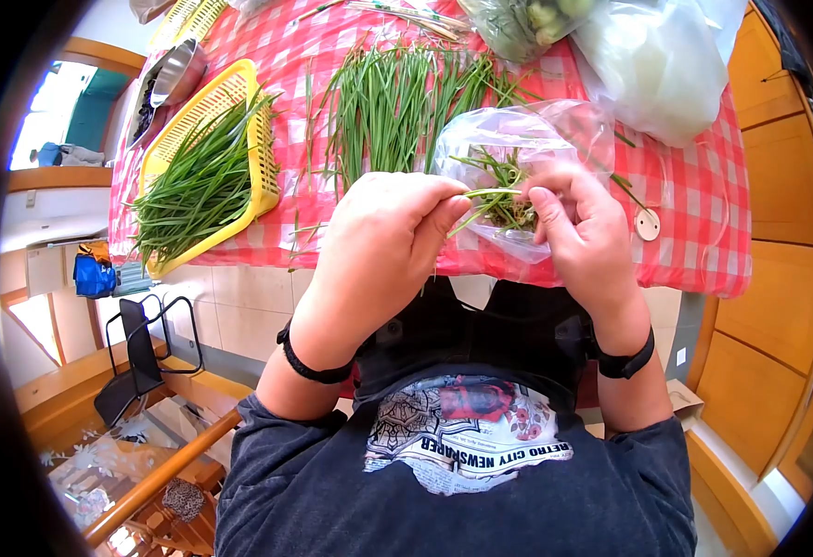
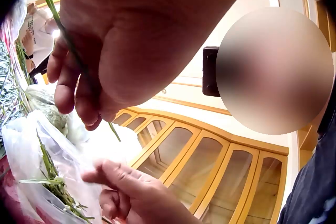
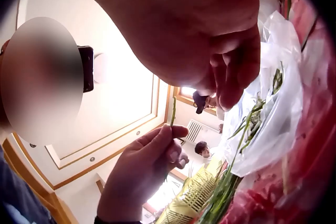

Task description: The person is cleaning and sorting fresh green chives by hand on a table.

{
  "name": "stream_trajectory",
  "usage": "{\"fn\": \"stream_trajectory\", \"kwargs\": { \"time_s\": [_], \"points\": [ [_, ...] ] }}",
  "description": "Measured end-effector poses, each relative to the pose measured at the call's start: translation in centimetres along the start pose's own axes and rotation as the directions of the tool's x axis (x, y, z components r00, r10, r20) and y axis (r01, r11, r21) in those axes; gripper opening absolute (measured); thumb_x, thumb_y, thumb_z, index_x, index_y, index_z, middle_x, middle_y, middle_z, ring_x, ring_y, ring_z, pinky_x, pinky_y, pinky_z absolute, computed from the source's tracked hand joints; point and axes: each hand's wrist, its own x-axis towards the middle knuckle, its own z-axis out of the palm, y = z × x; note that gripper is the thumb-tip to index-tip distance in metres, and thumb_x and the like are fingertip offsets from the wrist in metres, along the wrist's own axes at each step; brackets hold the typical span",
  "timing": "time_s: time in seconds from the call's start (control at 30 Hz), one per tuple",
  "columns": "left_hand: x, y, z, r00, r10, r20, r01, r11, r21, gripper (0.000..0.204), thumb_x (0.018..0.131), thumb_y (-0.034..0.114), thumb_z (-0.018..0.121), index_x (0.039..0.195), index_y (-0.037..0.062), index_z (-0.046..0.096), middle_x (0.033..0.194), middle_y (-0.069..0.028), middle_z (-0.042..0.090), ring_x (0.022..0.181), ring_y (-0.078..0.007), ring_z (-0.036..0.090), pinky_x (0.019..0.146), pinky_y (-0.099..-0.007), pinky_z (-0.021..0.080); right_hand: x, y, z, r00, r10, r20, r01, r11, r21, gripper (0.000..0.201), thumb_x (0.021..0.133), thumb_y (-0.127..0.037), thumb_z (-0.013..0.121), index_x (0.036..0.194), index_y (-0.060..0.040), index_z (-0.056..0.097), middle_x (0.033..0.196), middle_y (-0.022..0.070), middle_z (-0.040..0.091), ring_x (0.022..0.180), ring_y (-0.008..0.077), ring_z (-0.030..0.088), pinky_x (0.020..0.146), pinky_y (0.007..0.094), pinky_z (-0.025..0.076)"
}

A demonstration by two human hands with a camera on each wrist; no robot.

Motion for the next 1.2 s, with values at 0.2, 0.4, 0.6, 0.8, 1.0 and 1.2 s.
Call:
{"fn": "stream_trajectory", "kwargs": {
  "time_s": [0.2,0.4,0.6,0.8,1.0,1.2],
  "points": [
    [0.1,0.0,0.2,0.997,-0.037,0.068,0.037,0.999,0.009,0.016,0.098,0.018,0.069,0.103,0.004,0.075,0.094,-0.0151,0.075,0.088,-0.0362,0.07,0.079,-0.0439,0.053,0.3,-0.3,1.3,0.973,-0.168,-0.161,0.21,0.933,0.294,0.035,0.095,-0.007,0.072,0.129,-0.0006,0.065,0.111,0.0084,0.071,0.073,0.0107,0.062,0.064,0.0265,0.05],
    [0.1,-0.1,0.8,0.995,-0.006,0.095,0.007,1.0,-0.004,0.017,0.1,0.019,0.067,0.1,0.0035,0.074,0.091,-0.0156,0.073,0.087,-0.0374,0.069,0.079,-0.045,0.052,0.6,-1.2,1.7,0.974,-0.221,-0.046,0.222,0.975,0.008,0.013,0.095,-0.009,0.076,0.105,-0.0001,0.074,0.088,0.0092,0.072,0.068,0.0126,0.063,0.061,0.0279,0.05],
    [0.0,-0.6,0.2,0.992,-0.013,0.124,0.015,1.0,-0.011,0.018,0.1,0.02,0.066,0.097,0.0031,0.072,0.087,-0.0168,0.07,0.084,-0.0387,0.067,0.076,-0.0462,0.051,0.4,-0.9,1.9,0.984,-0.158,-0.082,0.167,0.98,0.108,0.009,0.099,-0.007,0.072,0.1,0.002,0.072,0.082,0.0113,0.073,0.072,0.0148,0.068,0.066,0.0297,0.054],
    [0.1,-0.5,0.0,0.982,-0.057,0.182,0.064,0.997,-0.032,0.02,0.1,0.021,0.067,0.096,0.0019,0.072,0.084,-0.0184,0.068,0.081,-0.04,0.066,0.072,-0.0468,0.05,0.2,-0.7,1.9,0.994,-0.09,-0.067,0.095,0.993,0.075,0.014,0.103,-0.011,0.066,0.1,0.0017,0.071,0.08,0.0094,0.073,0.069,0.0145,0.066,0.064,0.0299,0.052],
    [0.2,-0.6,0.0,0.974,-0.073,0.217,0.081,0.996,-0.029,0.019,0.1,0.019,0.066,0.095,0.0016,0.072,0.085,-0.0187,0.069,0.08,-0.0398,0.067,0.072,-0.046,0.051,0.1,-0.4,2.3,0.995,-0.052,-0.082,0.06,0.993,0.106,0.017,0.105,-0.014,0.065,0.098,0.0013,0.07,0.078,0.0085,0.072,0.067,0.0127,0.064,0.062,0.0292,0.05],
    [0.3,-0.5,-0.6,0.977,-0.106,0.184,0.116,0.992,-0.043,0.017,0.1,0.015,0.066,0.096,0.0011,0.074,0.084,-0.0192,0.07,0.079,-0.0389,0.069,0.072,-0.0446,0.052,0.2,0.6,1.7,0.99,-0.018,-0.136,0.037,0.99,0.137,0.021,0.105,-0.016,0.064,0.094,0.0013,0.068,0.073,0.0054,0.07,0.064,0.0089,0.06,0.059,0.029,0.048]
  ]
}}
